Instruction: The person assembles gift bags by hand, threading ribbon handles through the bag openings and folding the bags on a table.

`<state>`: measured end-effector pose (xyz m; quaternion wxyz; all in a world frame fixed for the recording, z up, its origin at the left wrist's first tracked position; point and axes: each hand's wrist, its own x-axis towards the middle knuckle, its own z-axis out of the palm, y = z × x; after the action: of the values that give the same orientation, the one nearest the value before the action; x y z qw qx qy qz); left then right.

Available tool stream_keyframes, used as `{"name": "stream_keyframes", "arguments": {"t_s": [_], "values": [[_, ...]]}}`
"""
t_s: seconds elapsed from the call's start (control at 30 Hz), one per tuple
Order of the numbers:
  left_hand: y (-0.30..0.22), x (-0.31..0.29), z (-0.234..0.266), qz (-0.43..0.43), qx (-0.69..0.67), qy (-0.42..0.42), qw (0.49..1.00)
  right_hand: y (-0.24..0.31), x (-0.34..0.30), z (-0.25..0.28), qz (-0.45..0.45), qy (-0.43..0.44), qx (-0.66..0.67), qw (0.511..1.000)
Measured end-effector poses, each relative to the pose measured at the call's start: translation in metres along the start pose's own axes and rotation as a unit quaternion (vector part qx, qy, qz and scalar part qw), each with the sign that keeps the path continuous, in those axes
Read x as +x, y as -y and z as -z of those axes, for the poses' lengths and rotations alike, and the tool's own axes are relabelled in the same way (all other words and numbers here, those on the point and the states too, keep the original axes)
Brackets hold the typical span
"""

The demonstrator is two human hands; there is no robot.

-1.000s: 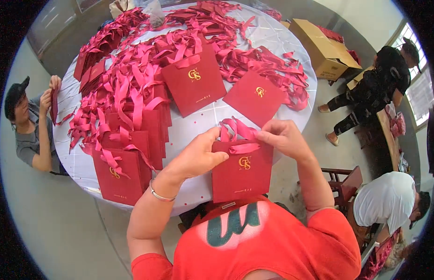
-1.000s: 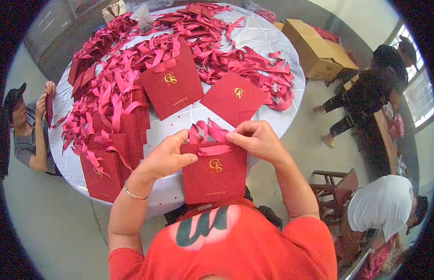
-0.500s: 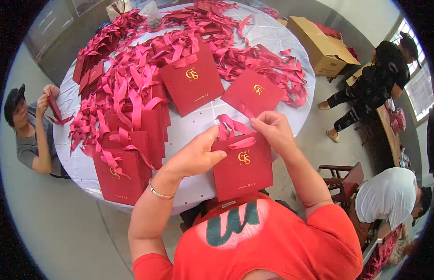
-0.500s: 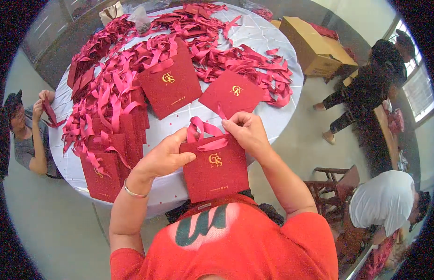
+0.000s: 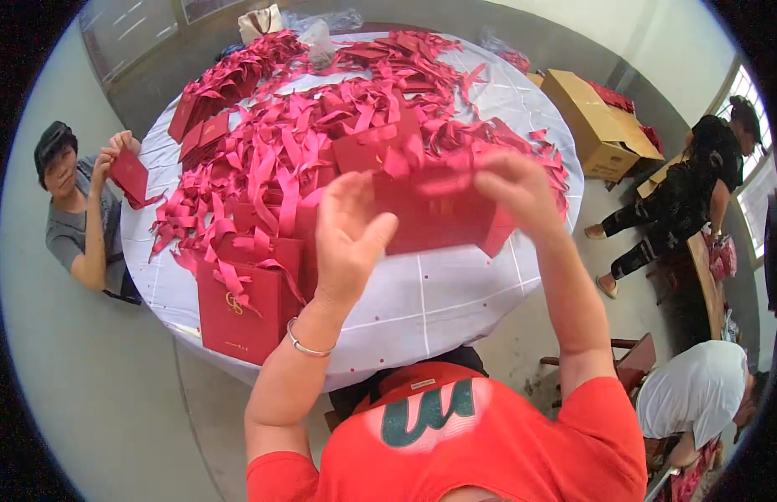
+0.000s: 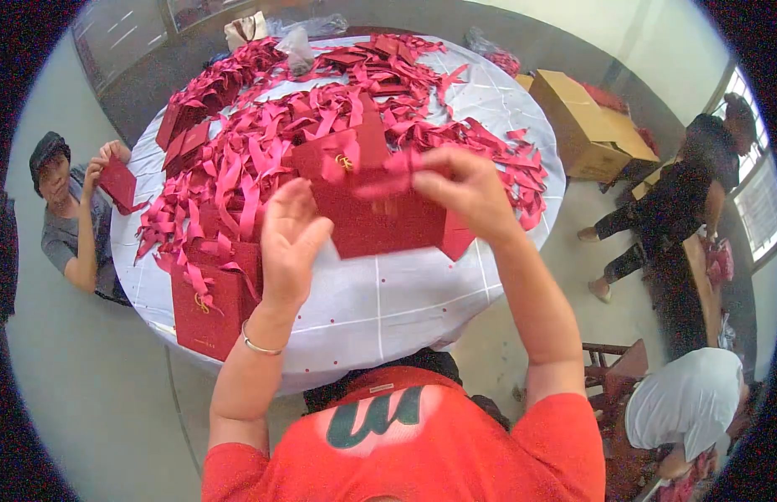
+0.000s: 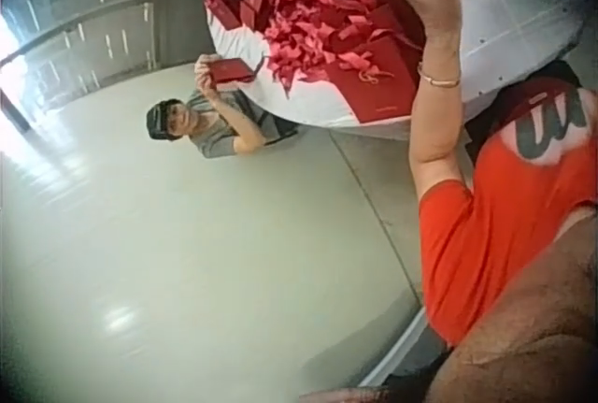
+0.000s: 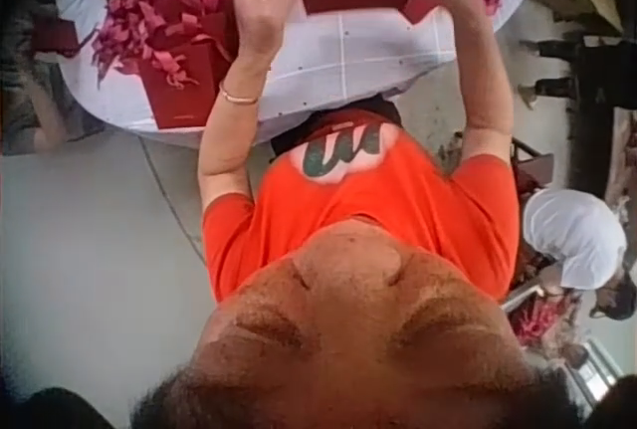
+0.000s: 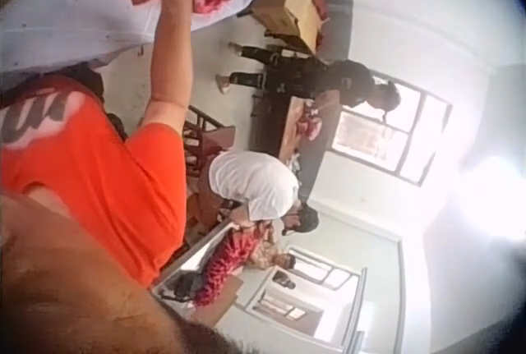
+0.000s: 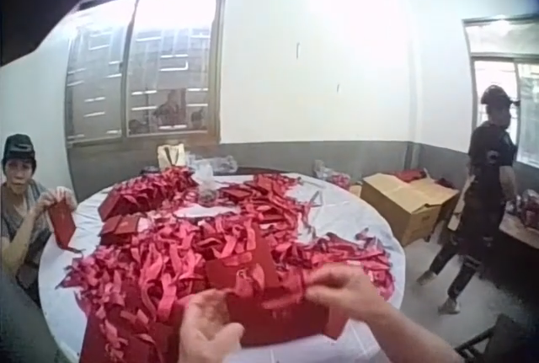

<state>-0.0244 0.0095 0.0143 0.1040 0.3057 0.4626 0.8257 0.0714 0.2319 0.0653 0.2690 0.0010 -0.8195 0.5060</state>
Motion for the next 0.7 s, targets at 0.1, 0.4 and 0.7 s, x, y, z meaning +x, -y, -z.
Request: {"name": "stream_keyframes", "arguments": {"t_s": [0.1, 0.4, 0.7], "values": [[0.010, 0.007, 0.014, -0.026, 0.057, -0.081, 0.995, 0.012, 0.053, -0.004, 0.011, -0.007, 0.044, 0.999], [0.067, 0.004, 0.032, 0.000, 0.299, -0.039, 0.954, -0.097, 0.098, -0.035, -0.074, 0.095, 0.172, 0.978], [0.049, -0.002, 0.023, 0.059, 0.449, 0.027, 0.891, -0.089, 0.067, -0.030, -0.046, -0.039, 0.032, 0.998]]}}
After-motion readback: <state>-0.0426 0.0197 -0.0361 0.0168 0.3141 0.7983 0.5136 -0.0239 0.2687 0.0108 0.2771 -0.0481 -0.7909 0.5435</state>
